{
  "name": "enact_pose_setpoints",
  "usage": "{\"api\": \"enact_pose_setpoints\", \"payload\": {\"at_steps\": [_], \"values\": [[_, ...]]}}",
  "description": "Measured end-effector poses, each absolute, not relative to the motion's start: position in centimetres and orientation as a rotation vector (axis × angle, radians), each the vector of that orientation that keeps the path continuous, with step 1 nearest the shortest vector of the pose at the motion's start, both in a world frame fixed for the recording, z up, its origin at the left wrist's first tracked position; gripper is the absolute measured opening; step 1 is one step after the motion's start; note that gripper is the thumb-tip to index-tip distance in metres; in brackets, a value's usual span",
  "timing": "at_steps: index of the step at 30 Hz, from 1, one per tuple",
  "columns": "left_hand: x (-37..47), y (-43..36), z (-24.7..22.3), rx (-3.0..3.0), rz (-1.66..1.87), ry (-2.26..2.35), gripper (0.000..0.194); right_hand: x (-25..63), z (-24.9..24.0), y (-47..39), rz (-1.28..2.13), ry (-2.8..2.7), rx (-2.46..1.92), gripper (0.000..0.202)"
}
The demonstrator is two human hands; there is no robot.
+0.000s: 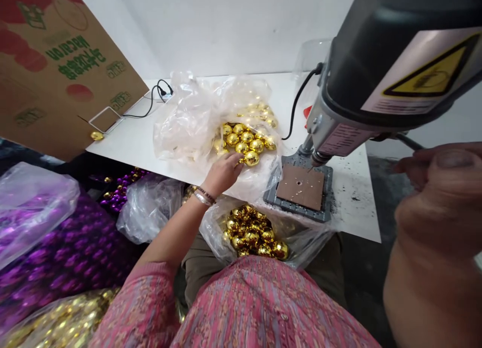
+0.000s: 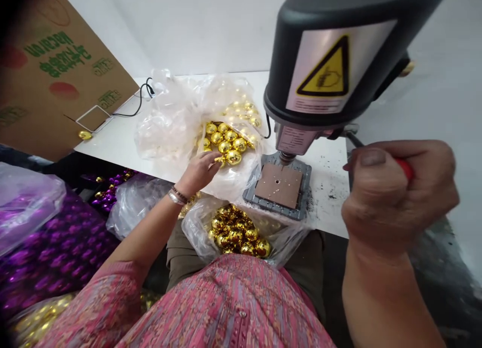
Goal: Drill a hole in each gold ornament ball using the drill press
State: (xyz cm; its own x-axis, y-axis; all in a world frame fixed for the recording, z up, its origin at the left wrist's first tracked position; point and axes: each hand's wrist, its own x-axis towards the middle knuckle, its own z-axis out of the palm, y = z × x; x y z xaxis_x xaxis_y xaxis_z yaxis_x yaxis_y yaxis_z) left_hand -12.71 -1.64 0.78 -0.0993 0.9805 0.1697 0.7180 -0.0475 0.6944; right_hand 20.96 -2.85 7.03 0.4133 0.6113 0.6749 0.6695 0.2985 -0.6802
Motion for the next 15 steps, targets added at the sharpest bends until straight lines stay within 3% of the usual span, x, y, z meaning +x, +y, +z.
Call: {"api": "enact_pose_setpoints", "payload": {"at_steps": [4, 6, 10, 15], "values": [[-11.4, 0.8, 0.3, 1.776, 0.295, 2.247, 0.032, 20.1, 7.7, -2.7, -0.019, -1.183, -1.323, 0.044], [-11.6, 1.1, -0.3, 1.766, 0.189, 2.236, 0.042, 20.2, 7.7, -2.7, -0.044, -1.208, -1.320, 0.048], [-11.5, -0.1, -1.2, 1.801, 0.484, 2.123, 0.056, 20.6, 7.4, -2.9, -0.036, -1.260, -1.264, 0.060], [-9.0, -2.4, 0.0, 1.362, 0.953, 1.499, 0.045, 20.7, 6.9, -2.9, -0.056, -1.318, -1.169, 0.061]]}}
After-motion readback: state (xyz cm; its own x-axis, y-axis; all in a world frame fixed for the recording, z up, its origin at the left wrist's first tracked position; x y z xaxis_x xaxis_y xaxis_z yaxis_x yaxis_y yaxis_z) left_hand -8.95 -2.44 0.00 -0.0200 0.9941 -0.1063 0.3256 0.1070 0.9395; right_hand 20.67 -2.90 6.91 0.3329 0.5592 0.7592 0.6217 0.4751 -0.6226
